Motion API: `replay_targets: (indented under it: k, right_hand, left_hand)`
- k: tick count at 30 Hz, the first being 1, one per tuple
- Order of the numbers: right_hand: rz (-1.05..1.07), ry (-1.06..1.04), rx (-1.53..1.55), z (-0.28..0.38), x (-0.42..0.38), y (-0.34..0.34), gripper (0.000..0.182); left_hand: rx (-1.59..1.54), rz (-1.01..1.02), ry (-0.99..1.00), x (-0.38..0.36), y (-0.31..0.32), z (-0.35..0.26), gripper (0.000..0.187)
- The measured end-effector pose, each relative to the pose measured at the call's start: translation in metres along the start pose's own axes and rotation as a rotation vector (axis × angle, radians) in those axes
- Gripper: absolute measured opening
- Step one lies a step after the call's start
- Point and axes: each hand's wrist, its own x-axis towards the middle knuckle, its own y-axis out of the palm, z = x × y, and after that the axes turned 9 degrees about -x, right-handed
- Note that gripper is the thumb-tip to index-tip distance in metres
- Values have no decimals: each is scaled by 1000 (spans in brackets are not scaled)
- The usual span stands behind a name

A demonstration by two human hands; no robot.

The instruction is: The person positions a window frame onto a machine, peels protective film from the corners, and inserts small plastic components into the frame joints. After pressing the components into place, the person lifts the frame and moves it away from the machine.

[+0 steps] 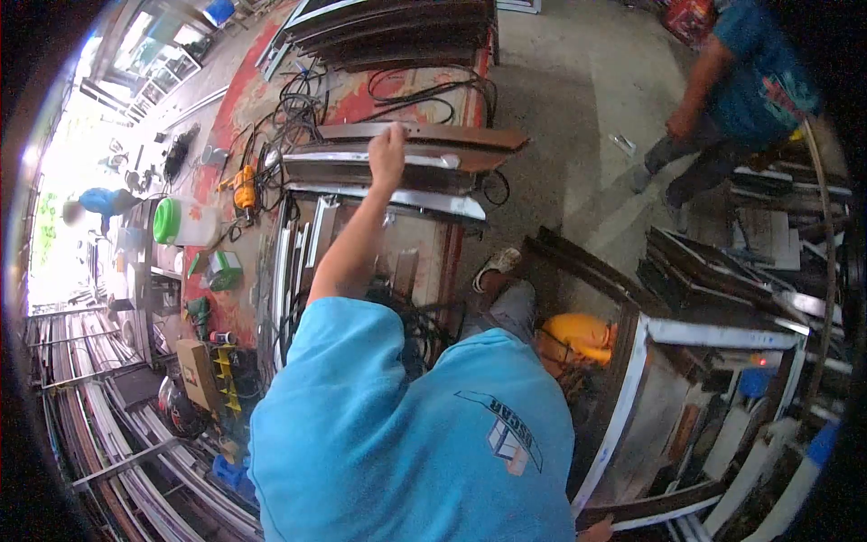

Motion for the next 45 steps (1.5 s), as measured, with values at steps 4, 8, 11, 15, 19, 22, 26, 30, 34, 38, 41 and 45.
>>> replay_targets:
  k: [4,8,11,15,19,22,26,30,34,38,41,45]
  right_hand:
    - [131,-101,111,96,31,-56,30]
    - [228,-208,166,174,69,-104,32]
    - [306,-289,191,206,97,-130,33]
    - [396,-372,225,200,115,-149,36]
    - [495,-509,279,153,102,-153,38]
    - [551,-577,338,124,91,-136,40]
    - [542,-285,310,127,58,-125,38]
    - [557,14,262,133,27,-141,44]
    - [491,-8,504,146,29,-155,50]
    - [422,-54,708,155,37,-170,57]
    - [698,289,699,179,52,-225,61]
    - [700,387,571,194,58,-241,65]
  left_hand:
    - [349,-204,41,103,-12,34,43]
    - [656,-187,-276,170,-23,100,43]
    - [879,-94,-397,201,-36,138,58]
    - [1170,230,-611,251,-53,155,63]
    - [1533,191,-199,325,-129,319,47]
    - [1430,286,-226,357,-108,294,45]
    - [1352,337,-183,388,-66,299,42]
    - [1324,370,-136,397,-56,311,40]
    - [1302,317,-138,407,-71,315,37]
    - [1283,289,-95,409,-85,316,35]
    - [1268,263,-53,414,-100,313,34]
    - [1245,209,43,410,-107,296,32]
